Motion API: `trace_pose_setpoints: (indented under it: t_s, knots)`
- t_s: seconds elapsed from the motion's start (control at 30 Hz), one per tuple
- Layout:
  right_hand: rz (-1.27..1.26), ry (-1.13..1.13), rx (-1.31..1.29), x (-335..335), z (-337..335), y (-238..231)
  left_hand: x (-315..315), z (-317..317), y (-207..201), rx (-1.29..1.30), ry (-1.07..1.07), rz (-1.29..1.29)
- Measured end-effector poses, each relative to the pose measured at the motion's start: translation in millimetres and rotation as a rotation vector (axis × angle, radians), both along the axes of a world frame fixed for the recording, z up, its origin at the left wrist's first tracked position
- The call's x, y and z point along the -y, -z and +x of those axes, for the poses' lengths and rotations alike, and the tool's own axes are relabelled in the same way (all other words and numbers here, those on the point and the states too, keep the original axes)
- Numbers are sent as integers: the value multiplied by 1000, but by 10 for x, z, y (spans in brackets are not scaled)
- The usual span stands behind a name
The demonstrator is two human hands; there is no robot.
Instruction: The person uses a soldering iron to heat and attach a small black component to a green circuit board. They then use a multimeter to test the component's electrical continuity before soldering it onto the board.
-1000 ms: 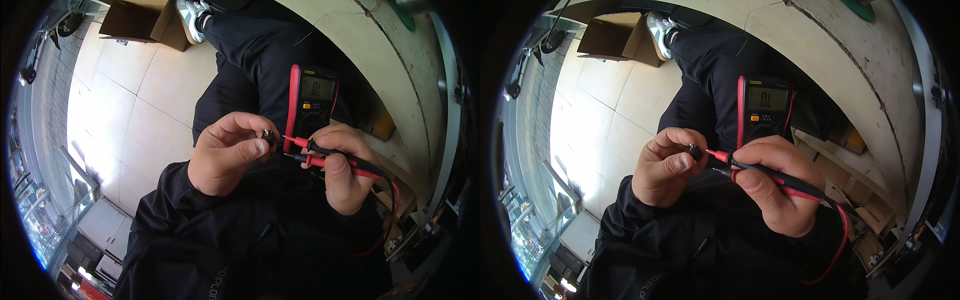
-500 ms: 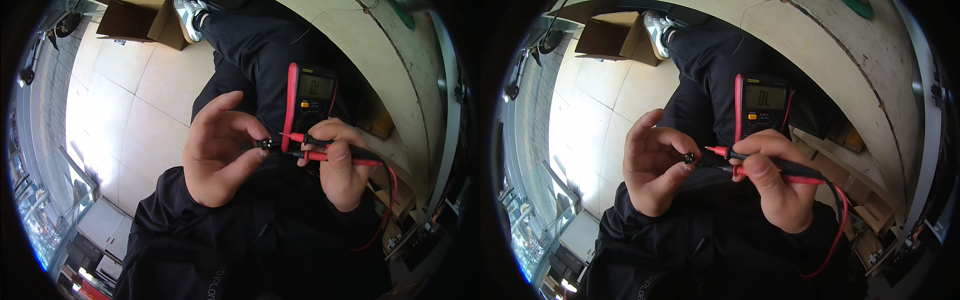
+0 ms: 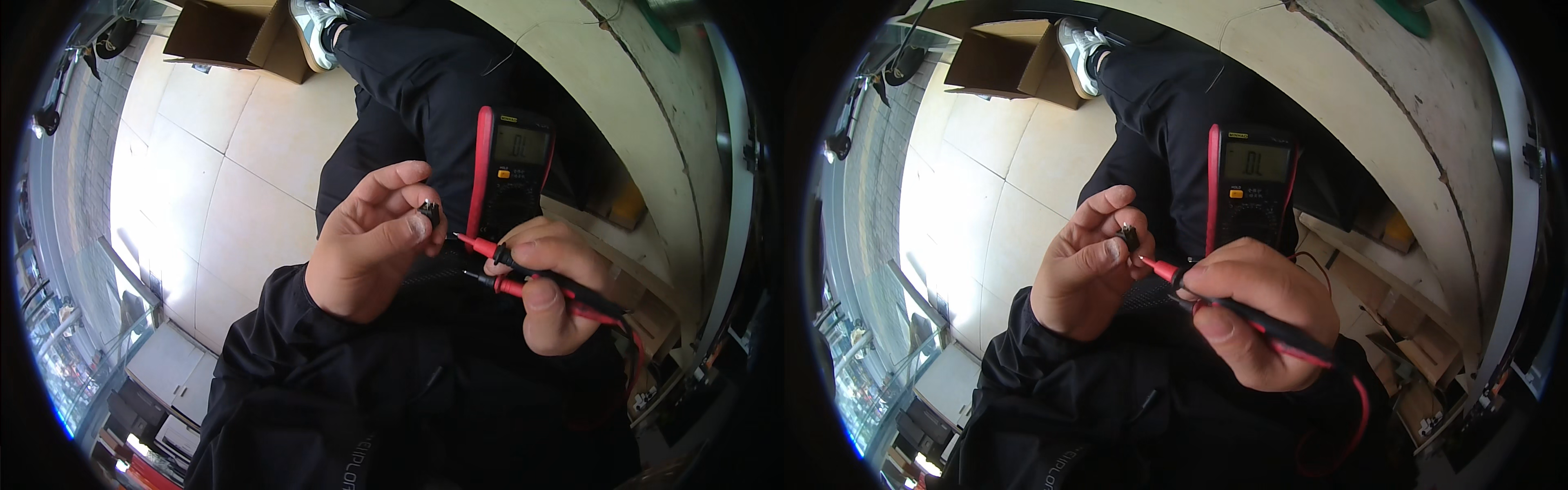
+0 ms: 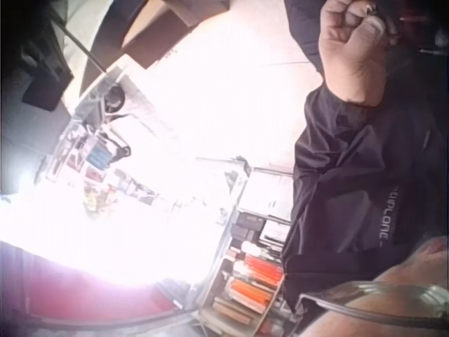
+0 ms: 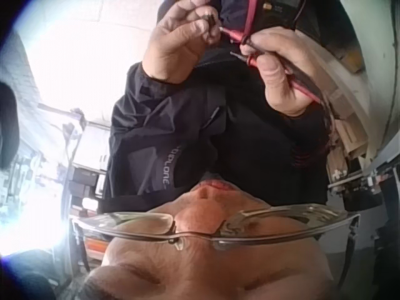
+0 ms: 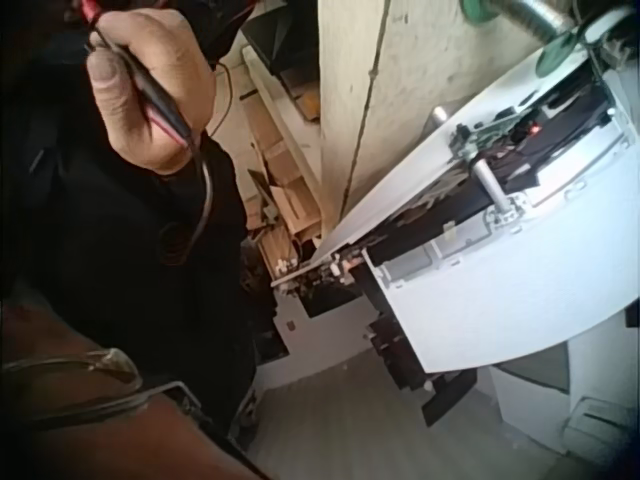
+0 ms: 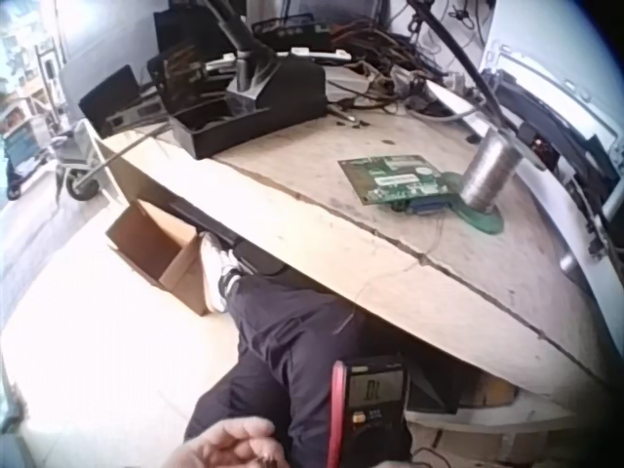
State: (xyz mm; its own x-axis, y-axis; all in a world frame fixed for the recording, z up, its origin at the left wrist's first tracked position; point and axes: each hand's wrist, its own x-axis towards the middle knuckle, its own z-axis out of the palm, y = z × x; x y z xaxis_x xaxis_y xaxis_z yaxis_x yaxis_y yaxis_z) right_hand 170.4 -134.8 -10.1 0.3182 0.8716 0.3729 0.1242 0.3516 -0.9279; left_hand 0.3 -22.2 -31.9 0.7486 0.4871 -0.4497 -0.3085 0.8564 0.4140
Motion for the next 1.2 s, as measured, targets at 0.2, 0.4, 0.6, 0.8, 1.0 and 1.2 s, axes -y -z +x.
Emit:
trace_pose_setpoints:
  t_s: [0.2,0.4,0.6,0.8,1.0,1.2]
  knots:
    - [83,-84,210,-53,-60,56,-26,3,-42,17,-6,-146]
    - [-26,63,179,-16,-96,-14,21,3,-51,4,-98,88]
    - [-303,99,-364,11,-119,-59,93,-12,60,-7,-106,459]
    - [-226,48,-389,14,-14,-26,93,-34,114,64,-76,634]
    - [-349,-63,-674,63,5,-48,141,-35,81,-42,-78,810]
    - [-269,-5,-880,19,-111,-2,149,-15,135,13,-146,958]
